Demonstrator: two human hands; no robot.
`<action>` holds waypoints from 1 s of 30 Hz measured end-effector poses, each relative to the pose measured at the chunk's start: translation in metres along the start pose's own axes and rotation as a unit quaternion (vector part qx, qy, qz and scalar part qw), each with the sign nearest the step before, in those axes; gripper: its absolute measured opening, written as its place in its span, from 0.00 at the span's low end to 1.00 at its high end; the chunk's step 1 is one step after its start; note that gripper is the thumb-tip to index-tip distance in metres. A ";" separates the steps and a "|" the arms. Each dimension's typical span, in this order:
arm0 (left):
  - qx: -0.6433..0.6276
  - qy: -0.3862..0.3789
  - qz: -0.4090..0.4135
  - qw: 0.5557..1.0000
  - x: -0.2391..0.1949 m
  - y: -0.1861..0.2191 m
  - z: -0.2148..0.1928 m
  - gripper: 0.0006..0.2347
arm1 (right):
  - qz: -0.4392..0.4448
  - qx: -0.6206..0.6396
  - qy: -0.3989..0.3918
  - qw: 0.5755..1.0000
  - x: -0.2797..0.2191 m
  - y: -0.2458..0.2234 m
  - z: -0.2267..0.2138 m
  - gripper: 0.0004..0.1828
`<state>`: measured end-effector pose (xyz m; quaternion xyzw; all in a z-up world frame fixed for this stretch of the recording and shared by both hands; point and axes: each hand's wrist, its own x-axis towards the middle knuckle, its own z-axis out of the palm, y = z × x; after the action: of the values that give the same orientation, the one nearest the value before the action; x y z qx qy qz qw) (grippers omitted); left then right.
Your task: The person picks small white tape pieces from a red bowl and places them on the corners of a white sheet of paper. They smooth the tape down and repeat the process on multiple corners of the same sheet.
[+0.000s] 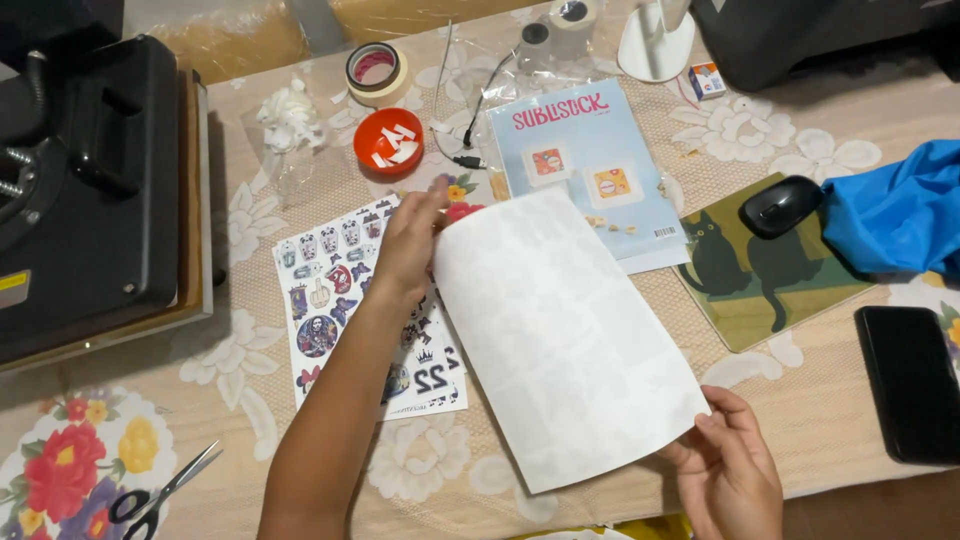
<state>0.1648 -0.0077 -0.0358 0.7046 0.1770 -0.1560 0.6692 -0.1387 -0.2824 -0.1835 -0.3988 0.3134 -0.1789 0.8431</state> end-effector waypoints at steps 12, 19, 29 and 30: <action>0.100 -0.295 0.106 0.945 0.095 -0.059 -0.009 0.24 | 0.154 -0.402 -0.177 0.885 0.020 -0.052 -0.013 0.45; 0.114 -0.326 0.151 0.926 0.087 -0.046 -0.005 0.26 | 0.102 -0.687 -0.250 0.675 0.059 -0.095 0.067 0.43; 0.238 -0.254 0.277 0.895 0.092 -0.077 0.015 0.24 | -0.164 -0.552 -0.259 0.776 0.136 -0.078 0.155 0.65; 0.281 -0.217 0.296 0.887 0.094 -0.083 0.017 0.23 | -0.191 -0.581 -0.250 0.751 0.135 -0.081 0.170 0.64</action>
<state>0.2108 -0.0177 -0.1532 0.8314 -0.2411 -0.1426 0.4800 0.0710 -0.3116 -0.0892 -0.8937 0.0525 -0.0135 0.4454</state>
